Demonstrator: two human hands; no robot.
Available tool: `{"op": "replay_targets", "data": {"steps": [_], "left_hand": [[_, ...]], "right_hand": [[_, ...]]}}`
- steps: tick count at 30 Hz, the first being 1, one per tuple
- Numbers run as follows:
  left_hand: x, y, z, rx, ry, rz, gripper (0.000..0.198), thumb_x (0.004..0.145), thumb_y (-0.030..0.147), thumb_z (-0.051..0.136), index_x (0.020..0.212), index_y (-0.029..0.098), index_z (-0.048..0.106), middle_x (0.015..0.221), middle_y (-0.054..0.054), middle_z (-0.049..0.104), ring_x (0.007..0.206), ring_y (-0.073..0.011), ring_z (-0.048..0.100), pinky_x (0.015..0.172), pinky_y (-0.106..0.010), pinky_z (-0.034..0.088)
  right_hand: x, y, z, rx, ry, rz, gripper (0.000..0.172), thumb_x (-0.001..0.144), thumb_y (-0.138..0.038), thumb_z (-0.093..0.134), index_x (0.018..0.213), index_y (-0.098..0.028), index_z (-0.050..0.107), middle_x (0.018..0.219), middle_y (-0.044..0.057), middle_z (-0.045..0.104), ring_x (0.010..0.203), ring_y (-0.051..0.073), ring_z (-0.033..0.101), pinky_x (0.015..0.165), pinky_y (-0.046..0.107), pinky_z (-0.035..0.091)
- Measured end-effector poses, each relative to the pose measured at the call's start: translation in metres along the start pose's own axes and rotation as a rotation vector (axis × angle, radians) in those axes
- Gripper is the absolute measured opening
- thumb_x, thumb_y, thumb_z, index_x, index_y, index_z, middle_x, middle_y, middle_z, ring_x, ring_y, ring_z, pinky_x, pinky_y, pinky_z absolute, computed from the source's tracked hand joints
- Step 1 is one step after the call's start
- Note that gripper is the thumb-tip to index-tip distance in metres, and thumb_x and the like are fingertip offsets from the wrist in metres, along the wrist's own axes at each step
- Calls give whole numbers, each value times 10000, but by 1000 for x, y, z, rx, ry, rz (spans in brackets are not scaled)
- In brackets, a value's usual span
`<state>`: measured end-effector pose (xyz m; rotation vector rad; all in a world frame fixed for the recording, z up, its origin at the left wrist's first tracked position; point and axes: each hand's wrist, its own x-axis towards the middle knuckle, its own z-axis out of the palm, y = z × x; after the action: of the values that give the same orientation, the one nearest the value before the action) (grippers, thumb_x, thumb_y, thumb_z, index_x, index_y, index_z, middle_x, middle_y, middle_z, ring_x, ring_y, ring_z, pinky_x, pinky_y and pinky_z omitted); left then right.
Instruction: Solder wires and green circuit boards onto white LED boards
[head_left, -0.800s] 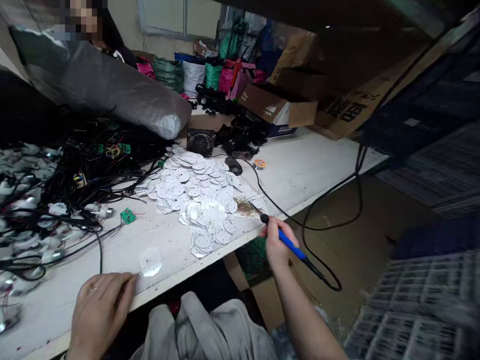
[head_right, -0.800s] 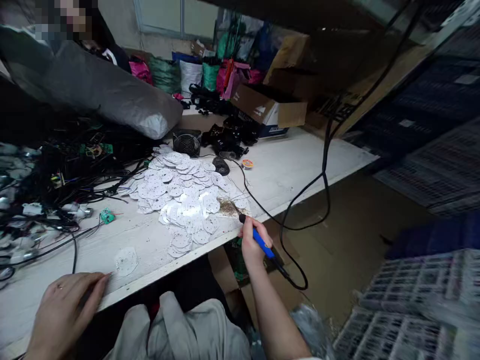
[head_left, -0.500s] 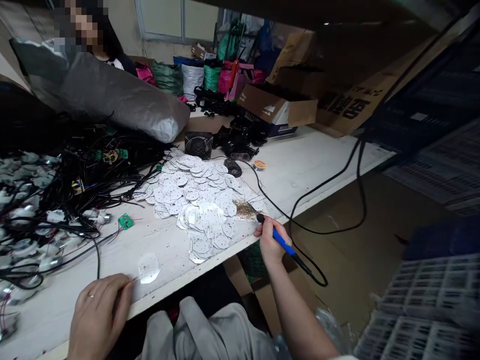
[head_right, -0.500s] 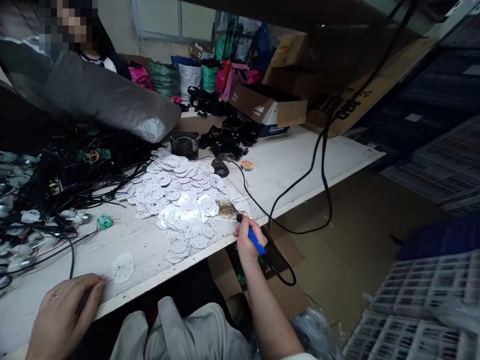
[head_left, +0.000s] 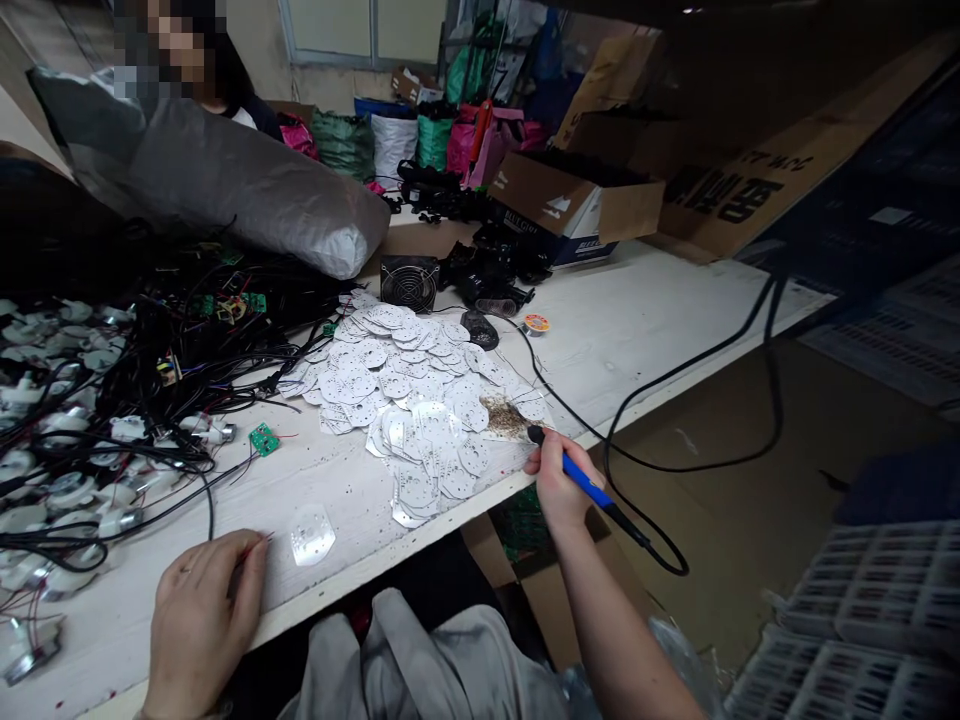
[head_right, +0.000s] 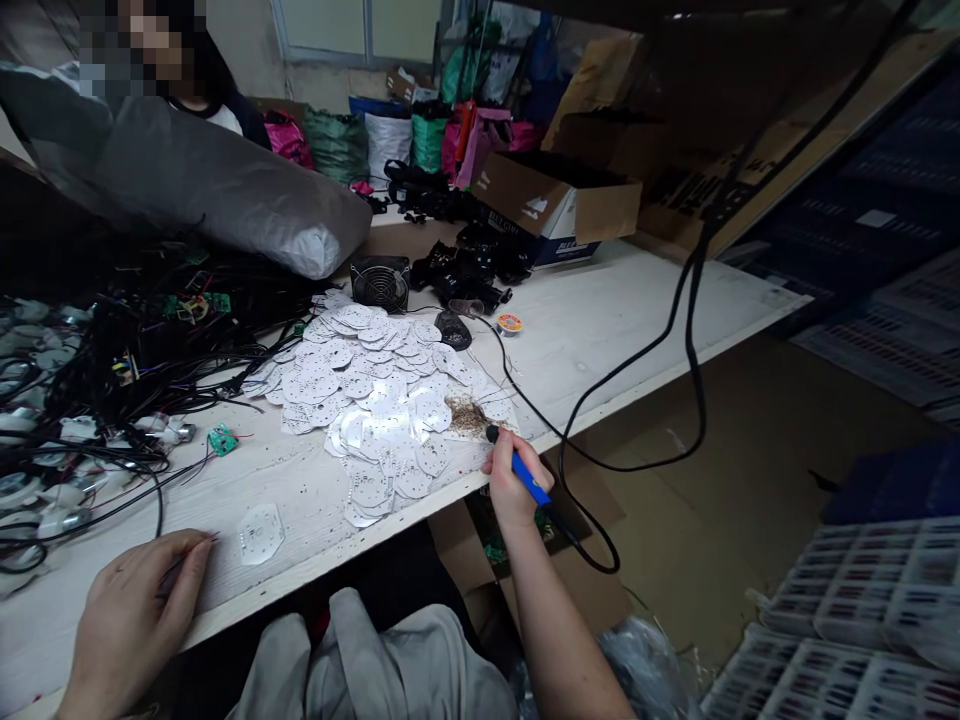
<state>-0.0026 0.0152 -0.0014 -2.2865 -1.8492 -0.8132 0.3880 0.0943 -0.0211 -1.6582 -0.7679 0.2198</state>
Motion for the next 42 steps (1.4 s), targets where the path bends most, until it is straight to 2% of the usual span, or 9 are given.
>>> {"op": "replay_targets", "data": {"steps": [6, 10, 15, 17, 19, 24, 29, 35, 42], "left_hand": [[14, 6, 2, -179, -13, -65, 168, 893, 355, 505, 862, 228, 611, 846, -12, 714, 779, -196, 650, 765, -345, 435], [22, 19, 4, -287, -64, -154, 172, 879, 302, 496, 777, 227, 613, 782, -1, 706, 746, -174, 641, 734, -332, 448], [22, 25, 10, -246, -108, -227, 132, 846, 215, 508, 742, 216, 590, 829, -12, 716, 838, -185, 628, 817, -373, 417], [19, 26, 11, -232, -97, -230, 113, 829, 193, 527, 732, 215, 581, 843, -6, 718, 855, -186, 624, 837, -381, 402], [17, 26, 10, -229, -84, -237, 109, 811, 178, 547, 710, 213, 570, 860, -3, 723, 871, -186, 625, 863, -389, 388], [14, 27, 11, -235, -71, -256, 138, 769, 133, 558, 655, 210, 542, 850, 0, 732, 868, -180, 634, 897, -402, 374], [16, 28, 10, -233, -53, -234, 153, 741, 101, 572, 641, 206, 524, 838, 12, 737, 847, -175, 645, 900, -410, 372], [15, 27, 10, -223, -65, -240, 153, 725, 91, 575, 636, 204, 524, 843, 11, 739, 859, -180, 644, 901, -418, 375], [16, 27, 10, -226, -84, -253, 143, 741, 107, 573, 647, 207, 531, 835, 5, 737, 847, -177, 642, 900, -409, 399]], "right_hand": [[-6, -12, -4, 108, 20, 84, 441, 754, -547, 613, 867, -125, 669, 486, -35, 570, 364, 128, 537, 419, 254, 459], [-49, -41, 5, 280, -59, 85, 379, 790, -511, 592, 842, -140, 652, 481, -38, 584, 349, 126, 532, 366, 242, 433], [-129, -66, 19, 286, -475, 27, 325, 810, -453, 605, 828, -138, 683, 458, -30, 599, 360, 137, 560, 438, 276, 502], [-150, -68, 22, 270, -612, -38, 290, 836, -419, 580, 818, -153, 695, 462, -30, 608, 385, 134, 574, 488, 277, 522], [-161, -67, 24, 269, -688, -104, 271, 855, -392, 557, 800, -170, 703, 439, -43, 590, 388, 127, 570, 514, 269, 525], [-166, -64, 23, 219, -748, -183, 274, 862, -383, 530, 752, -206, 707, 433, -43, 587, 409, 136, 585, 531, 266, 535], [-171, -72, 22, 113, -741, -195, 304, 854, -434, 528, 697, -229, 688, 466, -21, 609, 442, 154, 602, 513, 273, 525], [-171, -74, 30, 248, -763, -345, 253, 868, -334, 531, 677, -235, 664, 445, -43, 587, 430, 138, 597, 504, 251, 508], [-170, -80, 28, 133, -826, -327, 251, 877, -343, 512, 718, -232, 672, 425, -53, 570, 379, 130, 557, 471, 252, 489]]}}
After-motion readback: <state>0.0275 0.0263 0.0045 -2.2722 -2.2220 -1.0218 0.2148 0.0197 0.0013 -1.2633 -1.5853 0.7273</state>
